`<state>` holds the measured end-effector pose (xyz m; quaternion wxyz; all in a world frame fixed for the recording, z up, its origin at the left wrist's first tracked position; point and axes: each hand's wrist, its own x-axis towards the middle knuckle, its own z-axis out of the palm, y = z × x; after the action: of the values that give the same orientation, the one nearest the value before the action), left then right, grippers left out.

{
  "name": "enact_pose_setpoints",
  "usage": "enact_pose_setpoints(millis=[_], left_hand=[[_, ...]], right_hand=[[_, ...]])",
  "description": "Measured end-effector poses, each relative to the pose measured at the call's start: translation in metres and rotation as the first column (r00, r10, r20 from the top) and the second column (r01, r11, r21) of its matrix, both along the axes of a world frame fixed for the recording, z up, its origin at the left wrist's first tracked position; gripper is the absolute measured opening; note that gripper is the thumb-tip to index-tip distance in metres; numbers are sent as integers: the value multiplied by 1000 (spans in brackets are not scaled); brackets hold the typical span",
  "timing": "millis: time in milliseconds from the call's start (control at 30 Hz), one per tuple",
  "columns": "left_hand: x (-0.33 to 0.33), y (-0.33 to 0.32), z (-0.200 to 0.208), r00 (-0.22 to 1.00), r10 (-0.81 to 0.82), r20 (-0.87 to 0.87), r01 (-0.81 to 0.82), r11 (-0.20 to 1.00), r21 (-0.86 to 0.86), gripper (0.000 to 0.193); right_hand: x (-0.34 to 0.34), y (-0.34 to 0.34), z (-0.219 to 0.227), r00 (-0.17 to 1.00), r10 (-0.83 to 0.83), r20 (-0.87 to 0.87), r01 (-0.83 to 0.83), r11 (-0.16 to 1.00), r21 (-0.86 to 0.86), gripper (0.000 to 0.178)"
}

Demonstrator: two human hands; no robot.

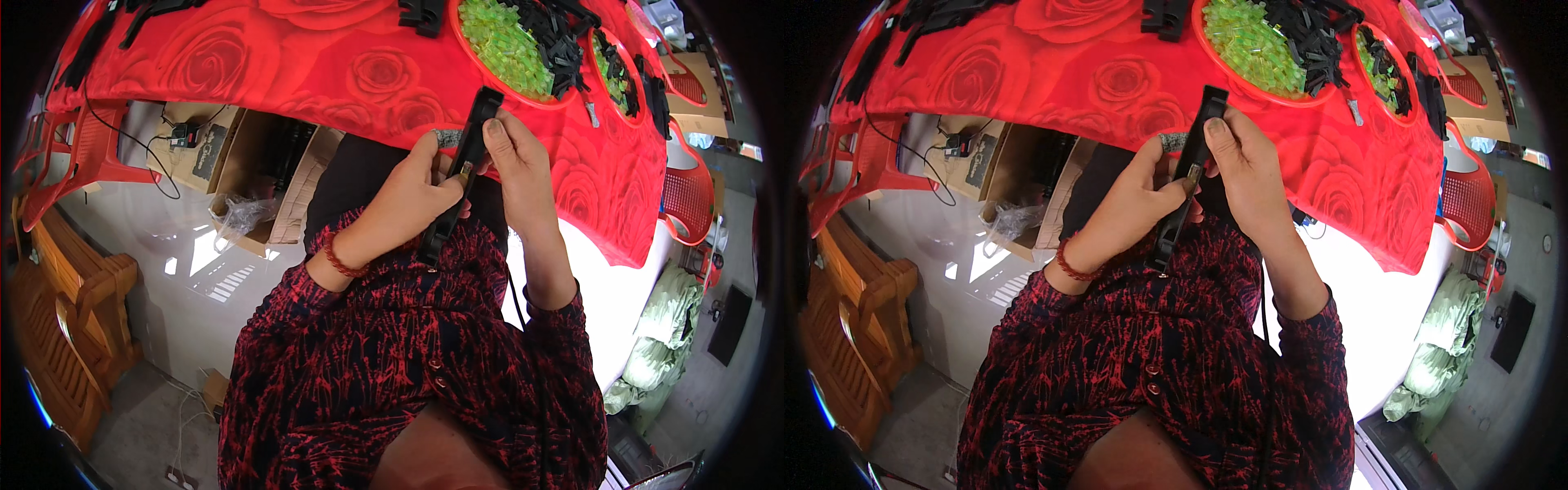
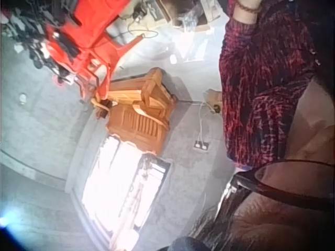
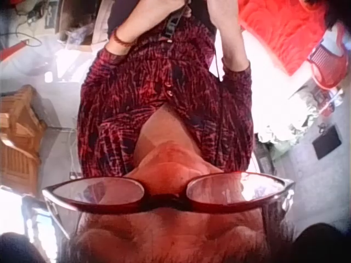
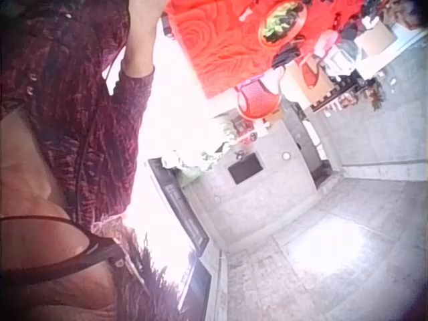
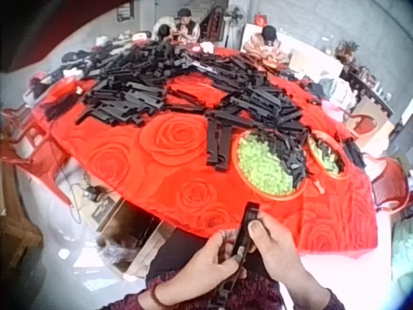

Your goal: The person assembles small plastic parts by hand, joining tiny green pieces to black plastic parts.

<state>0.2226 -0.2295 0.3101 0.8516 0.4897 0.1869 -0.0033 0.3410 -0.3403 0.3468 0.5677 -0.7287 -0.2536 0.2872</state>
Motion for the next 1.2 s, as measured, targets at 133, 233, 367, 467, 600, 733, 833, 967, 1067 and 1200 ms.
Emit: enact_pose_setpoints(millis=[133,233,367,467,600,733,833,967,1067,1200], left_hand=[[-6,4,2,994,0,113,36,946,-323,40],[-7,5,1,987,-1,161,65,915,-397,40],[-7,0,-4,994,-28,109,27,1000,10,37],[-7,-8,6,999,22,24,-32,772,634,33],[-10,-7,3,988,35,154,-146,573,807,33],[-9,4,4,999,-10,38,12,998,-67,35],[-8,6,-4,999,2,54,11,972,-237,37],[-7,4,-7,999,7,39,5,949,-314,39],[-6,4,-4,1000,6,23,0,969,-246,40],[-7,6,-5,999,-4,53,15,977,-211,41]], right_hand=[[-3,0,-2,996,16,-92,-16,1000,-7,31],[-3,0,1,988,22,-151,-24,1000,-9,33],[-3,2,2,995,3,-97,-9,998,-60,33],[-5,0,-5,994,-67,85,72,996,-53,31],[-4,1,-3,991,-77,112,83,995,-54,30],[-3,0,5,994,-99,51,99,995,-3,30],[-3,0,9,993,-89,72,88,996,20,31],[-5,2,11,991,-64,120,61,998,29,32],[-6,0,13,986,-41,162,34,998,45,35],[-11,2,15,983,-60,171,48,996,77,38]])
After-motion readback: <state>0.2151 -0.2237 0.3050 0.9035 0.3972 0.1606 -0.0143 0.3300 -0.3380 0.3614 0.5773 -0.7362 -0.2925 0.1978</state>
